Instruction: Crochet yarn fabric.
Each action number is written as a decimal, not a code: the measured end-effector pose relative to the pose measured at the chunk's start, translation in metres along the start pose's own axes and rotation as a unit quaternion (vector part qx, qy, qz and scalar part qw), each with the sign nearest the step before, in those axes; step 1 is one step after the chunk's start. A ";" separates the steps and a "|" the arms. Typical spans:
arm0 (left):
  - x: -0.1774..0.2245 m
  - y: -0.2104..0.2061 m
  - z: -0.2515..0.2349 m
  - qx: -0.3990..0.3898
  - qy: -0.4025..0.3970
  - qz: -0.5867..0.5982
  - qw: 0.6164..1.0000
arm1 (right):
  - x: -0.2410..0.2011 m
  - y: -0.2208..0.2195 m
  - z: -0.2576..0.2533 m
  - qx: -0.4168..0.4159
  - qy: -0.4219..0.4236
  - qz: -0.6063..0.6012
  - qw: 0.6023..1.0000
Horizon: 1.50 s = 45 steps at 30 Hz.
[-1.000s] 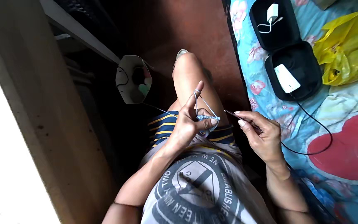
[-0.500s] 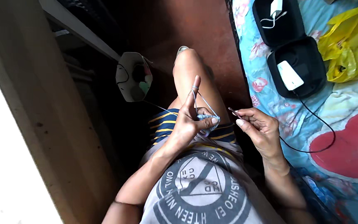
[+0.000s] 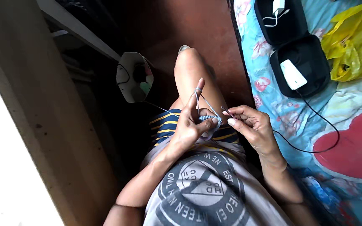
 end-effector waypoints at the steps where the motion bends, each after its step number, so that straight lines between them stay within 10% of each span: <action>1: 0.000 0.001 0.000 0.003 0.000 0.002 1.000 | 0.000 -0.002 -0.002 -0.006 -0.002 -0.007 1.000; 15: 0.001 0.002 0.001 0.024 -0.023 0.012 0.999 | 0.002 -0.009 -0.003 -0.021 -0.009 -0.010 1.000; 25: -0.004 0.005 0.000 0.060 -0.020 -0.006 0.998 | -0.003 0.000 0.025 0.103 0.178 0.354 0.912; 35: -0.003 0.005 -0.001 0.067 -0.040 -0.036 0.996 | -0.008 -0.003 0.026 0.113 0.194 0.427 0.876; 45: -0.002 0.004 -0.001 0.061 -0.022 -0.020 0.998 | 0.002 -0.001 0.024 0.105 0.144 0.326 0.928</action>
Point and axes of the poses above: each hand's wrist, its own z-axis away from the middle knuckle, its own y-axis out of the back of the hand, x = y × z, the point moved 4 cm from there along -z, towards the middle knuckle, and after that the axes turned 2 degrees about -y, right-handed, at the moved point
